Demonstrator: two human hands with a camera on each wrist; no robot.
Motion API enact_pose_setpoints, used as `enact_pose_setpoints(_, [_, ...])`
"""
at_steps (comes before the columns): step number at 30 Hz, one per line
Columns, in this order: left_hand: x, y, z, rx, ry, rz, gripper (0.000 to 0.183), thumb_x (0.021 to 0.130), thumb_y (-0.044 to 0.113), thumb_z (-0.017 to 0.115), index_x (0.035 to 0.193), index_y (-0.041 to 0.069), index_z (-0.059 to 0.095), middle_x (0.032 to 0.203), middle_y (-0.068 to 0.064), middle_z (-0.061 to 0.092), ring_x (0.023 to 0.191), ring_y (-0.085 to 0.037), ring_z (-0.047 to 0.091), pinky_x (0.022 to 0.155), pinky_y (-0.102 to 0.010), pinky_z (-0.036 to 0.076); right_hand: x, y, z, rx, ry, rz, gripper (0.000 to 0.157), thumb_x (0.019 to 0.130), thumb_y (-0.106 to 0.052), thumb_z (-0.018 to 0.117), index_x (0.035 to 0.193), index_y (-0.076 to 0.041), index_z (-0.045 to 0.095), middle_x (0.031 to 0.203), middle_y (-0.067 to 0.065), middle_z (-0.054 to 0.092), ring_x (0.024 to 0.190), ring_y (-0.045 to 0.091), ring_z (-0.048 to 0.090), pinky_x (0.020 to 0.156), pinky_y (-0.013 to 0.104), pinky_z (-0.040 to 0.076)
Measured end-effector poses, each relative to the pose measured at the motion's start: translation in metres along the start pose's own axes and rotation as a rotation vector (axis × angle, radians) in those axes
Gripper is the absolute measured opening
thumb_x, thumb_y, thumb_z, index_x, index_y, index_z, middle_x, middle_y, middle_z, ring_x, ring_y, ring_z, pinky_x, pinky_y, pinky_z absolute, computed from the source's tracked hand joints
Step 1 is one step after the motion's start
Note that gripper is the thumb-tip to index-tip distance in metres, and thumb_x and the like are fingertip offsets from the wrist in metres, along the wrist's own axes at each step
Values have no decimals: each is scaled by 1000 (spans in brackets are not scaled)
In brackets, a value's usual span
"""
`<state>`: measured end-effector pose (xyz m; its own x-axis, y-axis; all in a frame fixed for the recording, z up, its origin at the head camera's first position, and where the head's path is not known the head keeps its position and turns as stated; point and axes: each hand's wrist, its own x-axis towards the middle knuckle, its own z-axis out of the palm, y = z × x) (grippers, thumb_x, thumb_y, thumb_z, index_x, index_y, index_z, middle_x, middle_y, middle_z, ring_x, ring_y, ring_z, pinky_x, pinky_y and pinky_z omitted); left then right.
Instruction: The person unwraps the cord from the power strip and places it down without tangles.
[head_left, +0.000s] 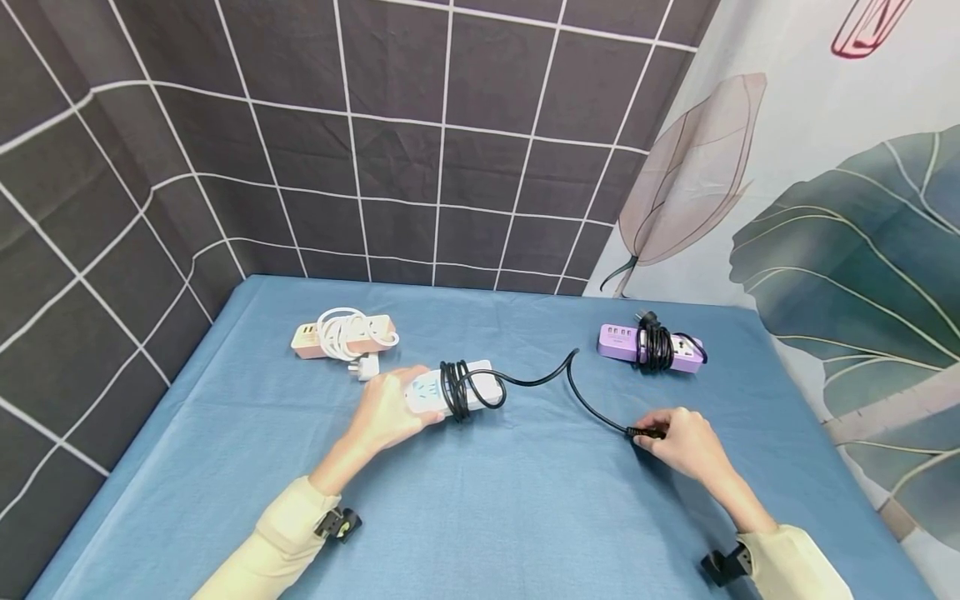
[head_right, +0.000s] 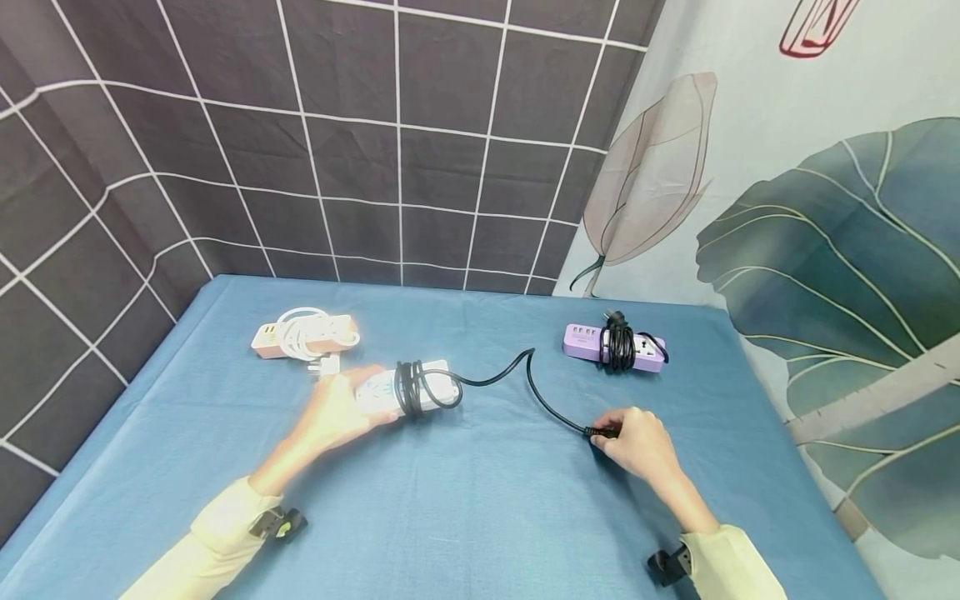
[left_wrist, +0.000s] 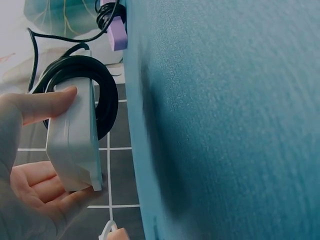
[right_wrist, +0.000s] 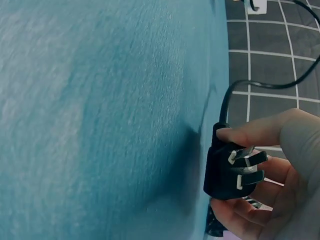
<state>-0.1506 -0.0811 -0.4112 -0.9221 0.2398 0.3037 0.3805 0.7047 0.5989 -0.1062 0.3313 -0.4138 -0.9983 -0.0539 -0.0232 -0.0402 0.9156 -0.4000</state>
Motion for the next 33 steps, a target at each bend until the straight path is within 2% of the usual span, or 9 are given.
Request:
enact_pose_setpoints(6, [0, 1, -1, -1, -12, -7, 60, 58, 27, 87, 112, 7, 68, 103, -10, 73, 82, -22, 63, 73, -36, 48, 2, 4, 0, -19, -71, 4, 13, 78, -14, 74, 91, -10, 75, 84, 5, 74, 75, 20, 67, 68, 42, 50])
enact_pose_setpoints(11, [0, 2, 1, 2, -16, -4, 61, 59, 27, 87, 113, 7, 68, 105, -11, 72, 84, -22, 64, 75, -37, 48, 6, 4, -2, -27, -120, 3, 16, 80, -17, 74, 94, -10, 74, 90, 7, 74, 83, 26, 68, 74, 48, 50])
enact_pose_setpoints(15, [-1, 2, 3, -3, -22, -18, 59, 58, 26, 88, 111, 9, 68, 104, -10, 73, 83, -21, 63, 74, -37, 48, 7, 4, -2, -40, -134, 5, 19, 80, -21, 75, 95, -10, 74, 91, 5, 74, 82, 23, 68, 74, 47, 49])
enact_pose_setpoints(23, [-3, 7, 5, -11, -66, -55, 63, 59, 27, 87, 116, 9, 66, 112, -13, 70, 93, -26, 65, 82, -42, 49, 9, 3, 1, -45, -134, -7, 26, 79, -23, 76, 99, -8, 72, 89, 4, 74, 75, 16, 64, 69, 42, 49])
enact_pose_setpoints(33, [-4, 8, 9, -19, -59, -19, 60, 58, 24, 87, 112, 9, 68, 108, -12, 71, 89, -23, 64, 79, -39, 49, 10, -2, 2, -28, -139, 11, 30, 81, -28, 74, 103, -7, 72, 87, 2, 73, 71, 10, 59, 63, 34, 46])
